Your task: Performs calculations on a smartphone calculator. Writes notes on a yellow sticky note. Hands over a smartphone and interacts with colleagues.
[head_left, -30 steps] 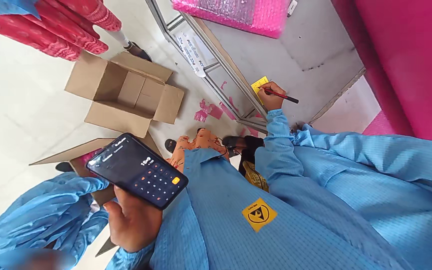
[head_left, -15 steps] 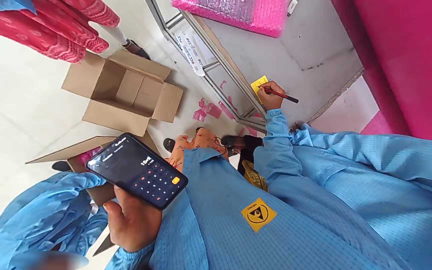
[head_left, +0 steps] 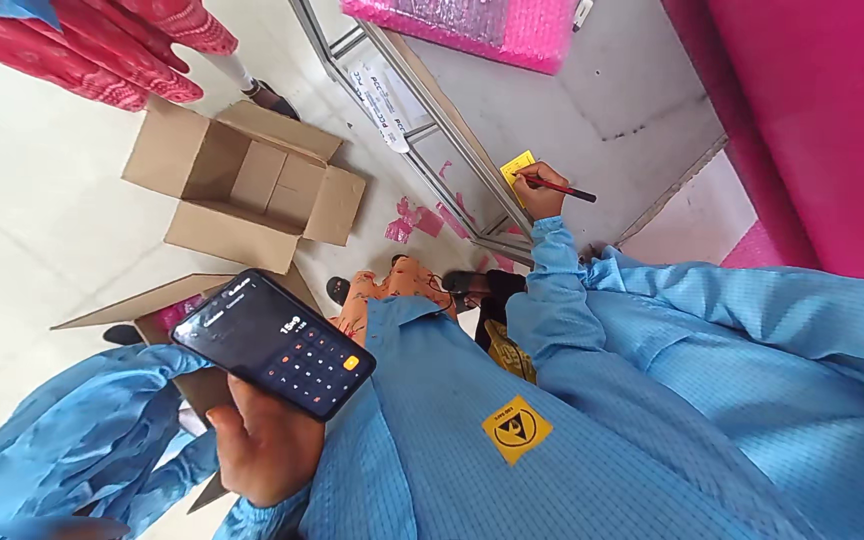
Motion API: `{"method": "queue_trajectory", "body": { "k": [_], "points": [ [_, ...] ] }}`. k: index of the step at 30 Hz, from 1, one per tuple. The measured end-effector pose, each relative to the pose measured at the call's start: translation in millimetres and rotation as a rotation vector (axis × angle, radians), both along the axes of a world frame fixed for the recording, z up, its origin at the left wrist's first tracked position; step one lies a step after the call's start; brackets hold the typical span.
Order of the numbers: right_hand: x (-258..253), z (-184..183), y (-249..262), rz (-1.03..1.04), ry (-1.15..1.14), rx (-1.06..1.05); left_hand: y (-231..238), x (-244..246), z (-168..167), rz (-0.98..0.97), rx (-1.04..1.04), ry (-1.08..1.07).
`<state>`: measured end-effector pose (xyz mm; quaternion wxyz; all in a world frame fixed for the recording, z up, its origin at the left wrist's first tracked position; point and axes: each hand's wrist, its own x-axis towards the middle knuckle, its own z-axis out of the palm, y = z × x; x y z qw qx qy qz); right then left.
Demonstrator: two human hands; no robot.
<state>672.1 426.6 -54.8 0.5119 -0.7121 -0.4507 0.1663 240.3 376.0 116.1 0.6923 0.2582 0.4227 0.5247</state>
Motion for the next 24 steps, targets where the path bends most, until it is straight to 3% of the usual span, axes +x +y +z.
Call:
{"method": "queue_trajectory", "body": {
  "k": [4,13,24],
  "points": [
    [1,-2,-1,-0.019,0.017,0.031,1,1,1,-0.014,-0.004,0.006],
    [9,6,-1,-0.168,0.373,0.143,2,-2,-1,-0.006,0.013,0.021],
    [2,23,1,-0.256,0.376,0.113,2,-5,5,-0.017,0.037,-0.013]
  ]
}}
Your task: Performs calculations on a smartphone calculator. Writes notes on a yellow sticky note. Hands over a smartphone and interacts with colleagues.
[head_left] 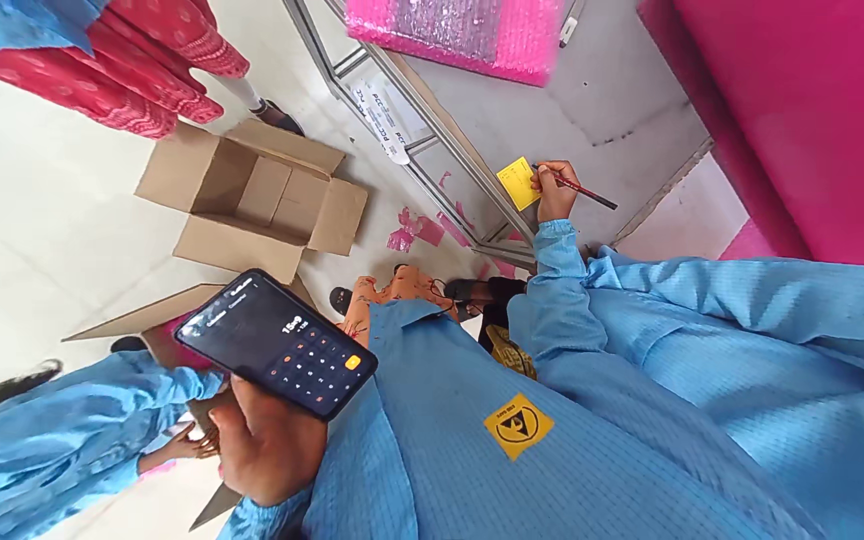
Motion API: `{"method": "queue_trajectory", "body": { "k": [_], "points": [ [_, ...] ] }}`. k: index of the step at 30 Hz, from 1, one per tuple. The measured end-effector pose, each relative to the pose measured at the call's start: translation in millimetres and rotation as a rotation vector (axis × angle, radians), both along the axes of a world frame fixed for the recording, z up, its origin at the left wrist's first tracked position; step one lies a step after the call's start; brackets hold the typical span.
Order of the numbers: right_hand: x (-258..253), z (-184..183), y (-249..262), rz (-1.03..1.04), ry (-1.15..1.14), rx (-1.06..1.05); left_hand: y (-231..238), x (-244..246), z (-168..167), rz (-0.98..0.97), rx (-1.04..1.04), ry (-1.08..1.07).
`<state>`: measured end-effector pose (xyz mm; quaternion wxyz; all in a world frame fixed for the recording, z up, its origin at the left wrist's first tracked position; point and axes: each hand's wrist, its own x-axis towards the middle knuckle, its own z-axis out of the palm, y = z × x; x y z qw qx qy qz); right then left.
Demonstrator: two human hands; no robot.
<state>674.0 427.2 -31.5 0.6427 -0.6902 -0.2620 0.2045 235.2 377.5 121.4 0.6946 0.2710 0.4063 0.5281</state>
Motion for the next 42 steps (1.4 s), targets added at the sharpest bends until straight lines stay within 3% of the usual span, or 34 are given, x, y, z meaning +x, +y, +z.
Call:
{"method": "queue_trajectory", "body": {
  "k": [6,14,20,25,42],
  "points": [
    [-19,5,-15,-0.065,-0.033,-0.015,0,2,6,0.011,0.042,-0.070],
    [-28,-21,-32,0.019,-0.214,-0.110,-4,-1,7,0.005,0.046,-0.129],
    [-28,-13,-28,0.031,-0.126,-0.119,-9,0,8,-0.006,0.082,-0.166],
    [-19,-6,-19,0.016,-0.207,-0.138,-15,1,8,-0.021,0.087,-0.150],
    [-4,-12,-12,0.113,-0.139,-0.118,-17,11,2,-0.178,0.054,-0.239]
  ]
}}
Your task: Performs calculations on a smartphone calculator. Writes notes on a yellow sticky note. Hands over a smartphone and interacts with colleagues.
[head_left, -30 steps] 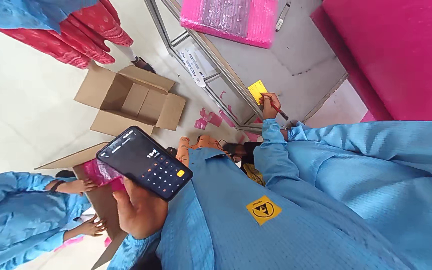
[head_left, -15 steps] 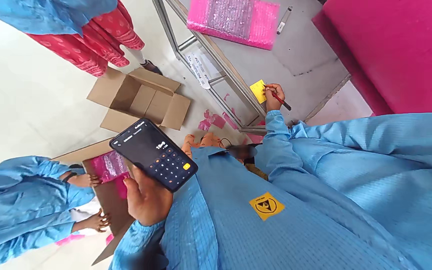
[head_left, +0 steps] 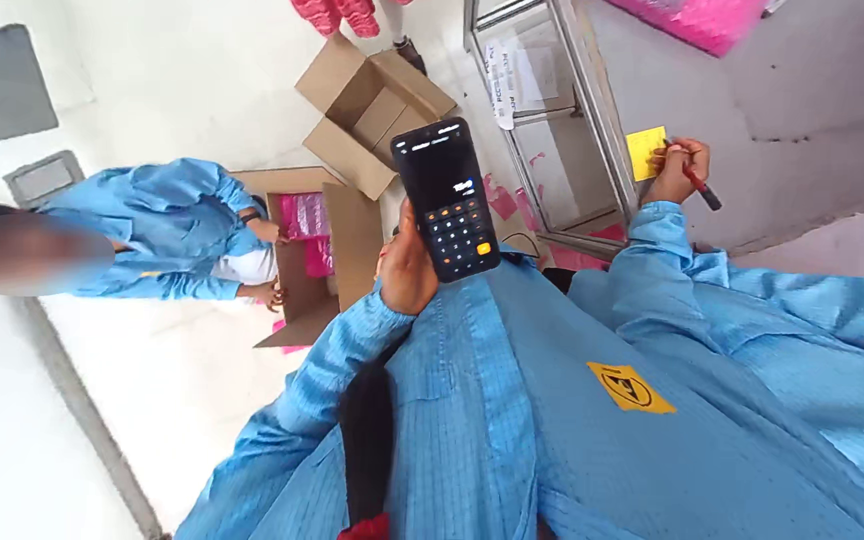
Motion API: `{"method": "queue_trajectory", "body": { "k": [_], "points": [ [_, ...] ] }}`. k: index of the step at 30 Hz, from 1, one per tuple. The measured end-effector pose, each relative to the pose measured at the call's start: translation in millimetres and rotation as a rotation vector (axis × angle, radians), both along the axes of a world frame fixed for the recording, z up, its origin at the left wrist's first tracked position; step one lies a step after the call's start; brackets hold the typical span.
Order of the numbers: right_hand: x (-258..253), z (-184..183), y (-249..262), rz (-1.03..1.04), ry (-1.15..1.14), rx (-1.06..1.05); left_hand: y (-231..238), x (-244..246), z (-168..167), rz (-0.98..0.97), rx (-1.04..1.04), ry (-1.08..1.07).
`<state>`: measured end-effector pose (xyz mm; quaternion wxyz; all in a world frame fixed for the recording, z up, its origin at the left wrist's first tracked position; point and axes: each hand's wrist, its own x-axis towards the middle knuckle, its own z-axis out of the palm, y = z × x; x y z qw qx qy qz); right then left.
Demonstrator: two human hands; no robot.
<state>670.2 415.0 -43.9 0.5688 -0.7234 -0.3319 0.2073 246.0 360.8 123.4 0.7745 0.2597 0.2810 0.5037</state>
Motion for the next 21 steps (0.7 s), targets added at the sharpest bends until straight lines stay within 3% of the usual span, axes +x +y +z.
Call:
{"method": "queue_trajectory", "body": {
  "k": [3,9,13,17,21],
  "points": [
    [-48,46,-1,0.114,0.091,0.030,1,-1,-1,-0.024,-0.030,-0.016],
    [-212,150,-42,0.698,0.230,0.122,2,1,-1,-0.093,-0.023,-0.075],
    [-257,168,-55,0.747,0.287,0.098,3,1,5,-0.075,-0.068,0.005],
    [-259,173,-58,0.745,0.266,0.066,4,2,13,-0.035,-0.141,0.180],
    [-263,171,-60,0.730,0.248,0.088,5,1,17,-0.046,-0.148,0.222]
  ]
}}
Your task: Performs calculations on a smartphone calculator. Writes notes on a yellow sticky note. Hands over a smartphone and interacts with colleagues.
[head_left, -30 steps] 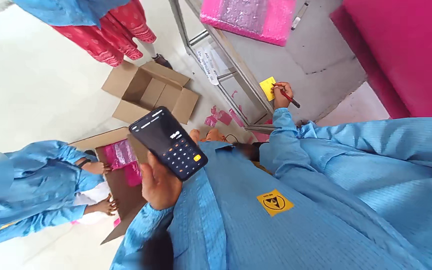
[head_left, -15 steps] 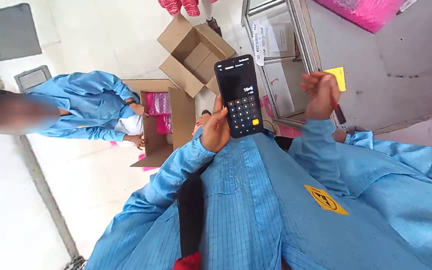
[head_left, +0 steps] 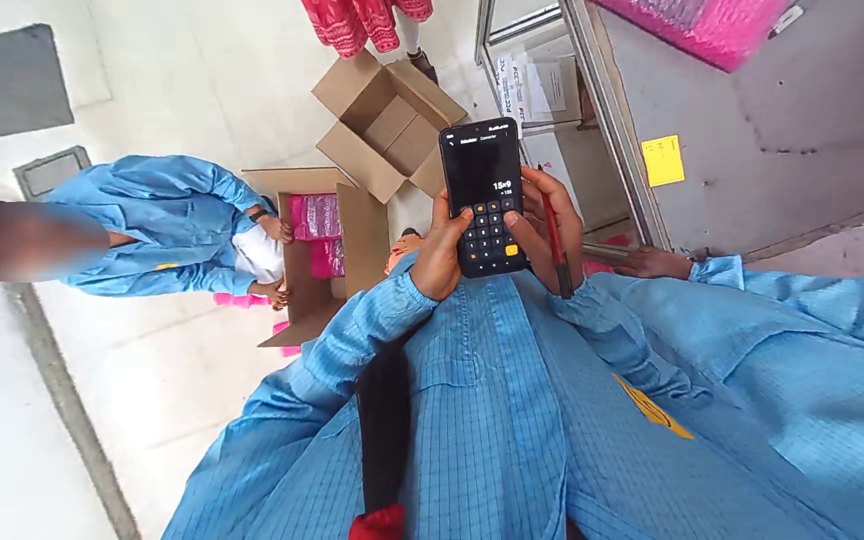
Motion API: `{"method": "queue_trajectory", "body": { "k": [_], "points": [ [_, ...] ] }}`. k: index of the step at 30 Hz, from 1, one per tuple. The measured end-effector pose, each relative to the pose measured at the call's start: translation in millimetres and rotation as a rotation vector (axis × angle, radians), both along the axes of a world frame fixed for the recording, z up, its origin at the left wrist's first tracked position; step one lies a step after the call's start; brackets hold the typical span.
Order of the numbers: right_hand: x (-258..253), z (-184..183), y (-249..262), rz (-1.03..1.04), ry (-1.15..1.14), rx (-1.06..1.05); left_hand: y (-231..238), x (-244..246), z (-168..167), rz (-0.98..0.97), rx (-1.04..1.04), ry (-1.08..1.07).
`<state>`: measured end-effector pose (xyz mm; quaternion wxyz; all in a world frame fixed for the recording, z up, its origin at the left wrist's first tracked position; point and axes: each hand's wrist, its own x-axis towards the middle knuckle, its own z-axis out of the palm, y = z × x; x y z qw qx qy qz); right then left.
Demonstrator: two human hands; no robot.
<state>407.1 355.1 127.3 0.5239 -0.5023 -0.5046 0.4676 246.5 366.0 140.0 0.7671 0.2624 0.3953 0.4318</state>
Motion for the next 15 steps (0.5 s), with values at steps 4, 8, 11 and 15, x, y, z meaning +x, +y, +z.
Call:
{"method": "queue_trajectory", "body": {
  "k": [4,8,11,15],
  "points": [
    [1,-1,-1,-0.007,0.005,0.014,-2,-6,-5,-0.027,0.075,-0.112],
    [1,1,-3,0.017,0.001,0.016,-3,-9,-9,-0.054,0.135,-0.175],
    [0,-2,-4,0.076,0.047,0.062,-2,-11,-9,-0.054,0.165,-0.215],
    [0,-5,-8,0.152,0.099,0.070,-2,-13,-11,-0.046,0.178,-0.240]
  ]
}}
